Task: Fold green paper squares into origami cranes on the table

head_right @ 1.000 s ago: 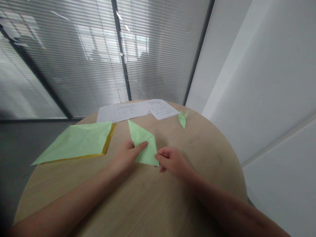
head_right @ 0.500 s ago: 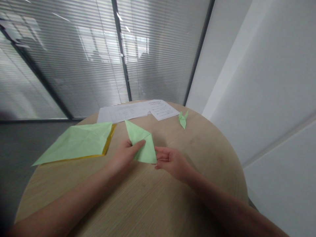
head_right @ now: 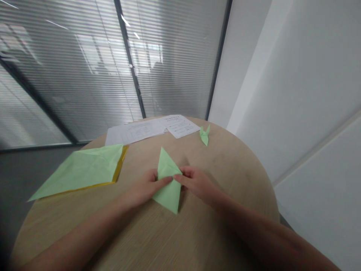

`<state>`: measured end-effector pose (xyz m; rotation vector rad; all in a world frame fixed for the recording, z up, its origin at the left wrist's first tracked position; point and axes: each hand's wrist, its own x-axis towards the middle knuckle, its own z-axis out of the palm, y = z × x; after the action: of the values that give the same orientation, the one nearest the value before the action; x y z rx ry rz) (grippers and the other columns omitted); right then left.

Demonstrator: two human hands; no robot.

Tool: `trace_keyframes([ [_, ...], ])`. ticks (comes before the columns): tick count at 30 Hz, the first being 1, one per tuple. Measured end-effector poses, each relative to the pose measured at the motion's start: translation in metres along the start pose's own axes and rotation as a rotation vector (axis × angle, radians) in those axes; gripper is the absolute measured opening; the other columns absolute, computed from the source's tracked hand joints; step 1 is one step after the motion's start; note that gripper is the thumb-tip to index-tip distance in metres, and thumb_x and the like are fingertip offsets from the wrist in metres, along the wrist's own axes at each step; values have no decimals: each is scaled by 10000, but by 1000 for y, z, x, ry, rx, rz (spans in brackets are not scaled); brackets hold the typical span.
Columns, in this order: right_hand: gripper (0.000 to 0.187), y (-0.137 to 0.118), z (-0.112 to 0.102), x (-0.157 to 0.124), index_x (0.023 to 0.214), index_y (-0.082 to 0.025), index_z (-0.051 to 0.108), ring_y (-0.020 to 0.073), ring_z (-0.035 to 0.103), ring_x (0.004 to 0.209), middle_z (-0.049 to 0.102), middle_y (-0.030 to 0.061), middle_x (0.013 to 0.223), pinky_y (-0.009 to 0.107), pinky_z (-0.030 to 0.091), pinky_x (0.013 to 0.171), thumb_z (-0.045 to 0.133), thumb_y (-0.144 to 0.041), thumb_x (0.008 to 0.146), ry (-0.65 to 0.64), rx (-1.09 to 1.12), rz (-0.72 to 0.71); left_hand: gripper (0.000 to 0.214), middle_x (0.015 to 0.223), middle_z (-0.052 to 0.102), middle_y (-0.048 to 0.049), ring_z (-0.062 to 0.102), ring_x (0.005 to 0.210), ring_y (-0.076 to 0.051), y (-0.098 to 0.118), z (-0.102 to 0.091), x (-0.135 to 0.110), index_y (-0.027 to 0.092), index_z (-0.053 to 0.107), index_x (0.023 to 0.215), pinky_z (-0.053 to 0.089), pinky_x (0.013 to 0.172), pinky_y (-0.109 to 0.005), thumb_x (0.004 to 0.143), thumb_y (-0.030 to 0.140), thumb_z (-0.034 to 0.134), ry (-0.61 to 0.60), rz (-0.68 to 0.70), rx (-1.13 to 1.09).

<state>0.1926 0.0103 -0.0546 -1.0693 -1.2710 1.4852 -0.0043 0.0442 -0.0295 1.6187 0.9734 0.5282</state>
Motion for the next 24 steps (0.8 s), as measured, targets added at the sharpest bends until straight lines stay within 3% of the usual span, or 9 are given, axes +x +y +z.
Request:
trace_keyframes([
  [4, 314, 3, 4, 1, 859, -180, 740, 190, 658, 714, 720, 44, 809, 343, 531, 696, 782, -466, 737, 32, -40, 51, 372, 849, 751, -68, 670, 730, -221, 0, 0, 1, 159, 726, 908, 495, 614, -291, 872, 500, 584, -7, 48, 140],
  [10, 354, 0, 0, 5, 912, -160, 725, 197, 656, 741, 728, 76, 874, 344, 526, 699, 783, -449, 718, 133, 177, 46, 347, 913, 724, -54, 659, 801, -190, 0, -9, 0, 188, 621, 1176, 516, 704, -301, 923, 416, 559, 93, 237, -44],
  [16, 305, -5, -1, 4, 937, -176, 736, 198, 647, 731, 729, 80, 888, 343, 508, 701, 756, -419, 754, 136, 243, 9, 412, 1148, 716, -85, 677, 1008, -197, 3, -19, -4, 240, 537, 1359, 535, 858, -332, 950, 286, 555, -10, 420, -146],
  [18, 287, -4, -2, 4, 942, -187, 740, 202, 652, 755, 733, 77, 901, 349, 509, 724, 755, -410, 763, 122, 251, 4, 347, 1152, 717, -86, 676, 1029, -197, 5, -22, -5, 237, 606, 1297, 536, 876, -333, 956, 259, 548, 1, 462, -32],
  [21, 279, -2, -2, 4, 959, -203, 746, 203, 659, 781, 741, 68, 918, 355, 506, 760, 770, -398, 762, 99, 249, 2, 237, 1149, 714, -91, 678, 992, -184, 7, -26, -6, 208, 741, 1043, 538, 833, -299, 963, 211, 518, 17, 550, 220],
  [24, 310, 0, -3, 4, 982, -205, 749, 191, 659, 777, 747, 60, 928, 350, 499, 776, 808, -380, 732, 76, 237, 3, 261, 1135, 711, -84, 680, 936, -161, 10, -30, -7, 209, 755, 988, 532, 750, -253, 955, 154, 503, 0, 625, 372],
])
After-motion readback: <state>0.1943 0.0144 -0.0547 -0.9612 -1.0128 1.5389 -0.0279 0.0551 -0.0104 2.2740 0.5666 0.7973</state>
